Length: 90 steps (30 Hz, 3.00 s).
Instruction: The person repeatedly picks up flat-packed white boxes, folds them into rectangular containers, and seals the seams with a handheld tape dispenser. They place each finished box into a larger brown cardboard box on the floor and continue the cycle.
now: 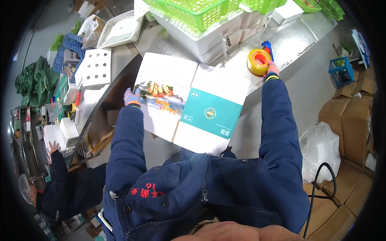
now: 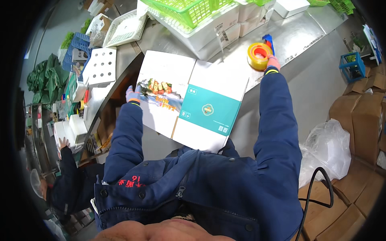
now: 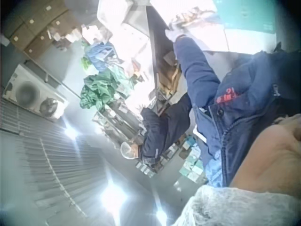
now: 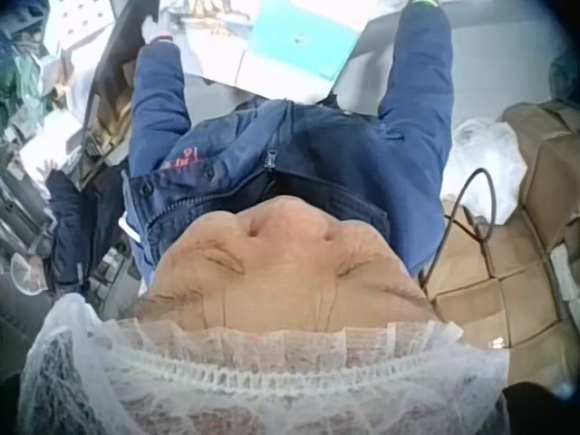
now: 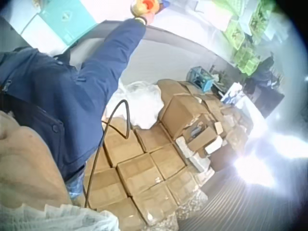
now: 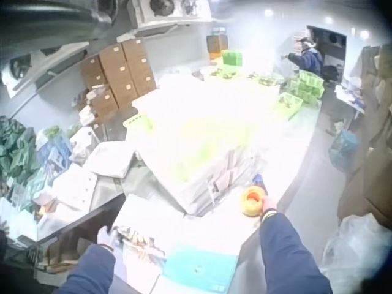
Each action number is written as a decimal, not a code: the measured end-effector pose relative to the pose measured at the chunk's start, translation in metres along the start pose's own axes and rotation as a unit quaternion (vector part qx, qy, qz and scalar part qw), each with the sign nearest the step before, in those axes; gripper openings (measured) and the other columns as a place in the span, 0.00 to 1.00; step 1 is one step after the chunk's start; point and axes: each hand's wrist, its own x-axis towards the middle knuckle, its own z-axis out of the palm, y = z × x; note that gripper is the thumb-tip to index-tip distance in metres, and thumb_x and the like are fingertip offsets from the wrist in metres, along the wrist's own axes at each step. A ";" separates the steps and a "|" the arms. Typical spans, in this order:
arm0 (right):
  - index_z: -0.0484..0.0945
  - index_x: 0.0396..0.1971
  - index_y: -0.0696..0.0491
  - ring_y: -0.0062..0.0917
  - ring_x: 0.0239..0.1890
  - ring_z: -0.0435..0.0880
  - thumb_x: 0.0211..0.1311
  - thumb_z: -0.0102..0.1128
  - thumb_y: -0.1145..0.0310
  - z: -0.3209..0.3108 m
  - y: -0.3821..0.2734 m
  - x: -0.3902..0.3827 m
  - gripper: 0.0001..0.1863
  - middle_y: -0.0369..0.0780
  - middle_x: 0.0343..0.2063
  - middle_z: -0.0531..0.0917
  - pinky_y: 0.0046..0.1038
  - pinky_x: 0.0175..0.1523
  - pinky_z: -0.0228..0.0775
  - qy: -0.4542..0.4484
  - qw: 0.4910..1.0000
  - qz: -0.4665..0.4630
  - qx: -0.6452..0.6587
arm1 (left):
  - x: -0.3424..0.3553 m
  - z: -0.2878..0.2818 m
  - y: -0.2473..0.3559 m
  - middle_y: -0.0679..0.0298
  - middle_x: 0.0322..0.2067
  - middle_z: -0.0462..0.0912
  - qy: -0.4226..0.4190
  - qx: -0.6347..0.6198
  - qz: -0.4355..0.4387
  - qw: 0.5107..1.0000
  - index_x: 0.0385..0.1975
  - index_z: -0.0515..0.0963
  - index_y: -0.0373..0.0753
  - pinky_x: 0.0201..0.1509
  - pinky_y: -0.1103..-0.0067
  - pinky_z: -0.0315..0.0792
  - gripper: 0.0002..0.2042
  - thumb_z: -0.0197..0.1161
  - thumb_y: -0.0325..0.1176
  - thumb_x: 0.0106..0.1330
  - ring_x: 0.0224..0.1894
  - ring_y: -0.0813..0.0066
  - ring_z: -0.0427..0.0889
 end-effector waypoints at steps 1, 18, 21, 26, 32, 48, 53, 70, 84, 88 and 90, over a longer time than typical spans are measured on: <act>0.72 0.48 0.55 0.32 0.41 0.77 0.50 0.58 0.58 -0.016 0.006 0.015 0.25 0.46 0.41 0.76 0.29 0.43 0.72 0.000 0.997 -0.071 0.025 | 0.018 0.008 -0.008 0.49 0.45 0.75 -0.008 0.011 0.009 1.000 0.47 0.72 0.34 0.52 0.71 0.68 0.29 0.65 0.49 0.50 0.46 0.55 0.74; 0.66 0.52 0.61 0.22 0.40 0.75 0.52 0.56 0.73 -0.029 0.125 -0.229 0.25 0.41 0.40 0.77 0.22 0.47 0.66 -0.126 0.987 -0.095 0.023 | 0.067 -0.021 -0.033 0.58 0.25 0.77 -0.085 -0.264 0.122 0.953 0.26 0.75 0.34 0.36 0.76 0.67 0.18 0.59 0.47 0.59 0.29 0.70 0.74; 0.68 0.50 0.60 0.19 0.36 0.73 0.55 0.54 0.68 -0.060 0.079 -0.265 0.22 0.36 0.37 0.77 0.20 0.43 0.65 -0.040 0.993 -0.098 0.059 | 0.041 -0.085 -0.034 0.57 0.34 0.77 -0.119 -0.355 0.119 0.920 0.34 0.75 0.32 0.43 0.78 0.67 0.15 0.51 0.41 0.65 0.38 0.70 0.74; 0.69 0.49 0.58 0.15 0.38 0.68 0.64 0.44 0.64 -0.082 -0.045 -0.340 0.18 0.32 0.38 0.74 0.18 0.44 0.62 -0.021 0.875 -0.378 0.302 | -0.011 -0.189 0.020 0.58 0.45 0.74 -0.156 -0.678 0.129 0.707 0.52 0.66 0.32 0.52 0.77 0.65 0.22 0.38 0.45 0.70 0.46 0.70 0.73; 0.68 0.50 0.57 0.20 0.47 0.69 0.66 0.45 0.61 -0.096 -0.102 -0.267 0.18 0.36 0.46 0.72 0.22 0.54 0.60 0.055 0.805 -0.559 0.189 | -0.013 -0.185 0.032 0.61 0.42 0.75 -0.218 -0.712 0.297 0.598 0.48 0.69 0.31 0.47 0.80 0.65 0.22 0.48 0.45 0.67 0.42 0.76 0.72; 0.57 0.58 0.63 0.38 0.60 0.61 0.57 0.53 0.55 -0.038 -0.134 -0.249 0.35 0.51 0.58 0.62 0.29 0.63 0.51 0.169 0.850 -0.488 0.099 | -0.036 -0.287 0.148 0.50 0.48 0.73 -0.347 -0.398 0.752 0.394 0.40 0.73 0.37 0.54 0.59 0.62 0.30 0.45 0.62 0.59 0.51 0.42 0.69; 0.60 0.58 0.60 0.33 0.57 0.64 0.61 0.51 0.55 -0.025 -0.125 -0.225 0.31 0.49 0.56 0.64 0.27 0.61 0.53 0.142 0.816 -0.526 0.191 | -0.063 -0.281 0.157 0.47 0.46 0.72 -0.239 -0.509 0.725 0.398 0.42 0.70 0.31 0.51 0.58 0.64 0.36 0.46 0.65 0.56 0.48 0.43 0.70; 0.60 0.56 0.58 0.28 0.22 0.81 0.49 0.54 0.60 -0.086 -0.166 -0.291 0.33 0.42 0.27 0.80 0.27 0.22 0.73 0.015 0.948 -0.274 -0.159 | -0.058 -0.292 0.167 0.57 0.28 0.77 -0.154 -0.420 0.796 0.408 0.21 0.70 0.38 0.42 0.64 0.70 0.31 0.32 0.61 0.64 0.38 0.53 0.77; 0.55 0.62 0.52 0.44 0.51 0.70 0.48 0.50 0.62 -0.070 -0.152 -0.389 0.36 0.52 0.50 0.70 0.34 0.56 0.62 -0.206 0.708 -0.623 -0.263 | -0.071 -0.220 0.247 0.60 0.16 0.71 -0.278 -0.088 0.757 0.585 0.12 0.70 0.41 0.32 0.70 0.61 0.16 0.58 0.42 0.56 0.23 0.59 0.70; 0.71 0.49 0.55 0.50 0.53 0.66 0.43 0.48 0.65 -0.044 -0.183 -0.404 0.27 0.51 0.52 0.68 0.44 0.57 0.58 -0.359 0.433 -0.782 -0.268 | -0.062 -0.173 0.241 0.59 0.22 0.76 -0.439 -0.232 0.637 0.589 0.25 0.76 0.39 0.30 0.71 0.69 0.08 0.57 0.36 0.60 0.24 0.62 0.75; 0.75 0.44 0.53 0.48 0.49 0.68 0.41 0.48 0.69 -0.019 -0.163 -0.405 0.23 0.49 0.48 0.72 0.45 0.50 0.64 -0.461 0.425 -0.749 -0.214 | -0.056 -0.179 0.235 0.62 0.23 0.75 -0.543 -0.396 0.403 0.621 0.28 0.75 0.37 0.32 0.76 0.69 0.07 0.55 0.33 0.62 0.25 0.73 0.74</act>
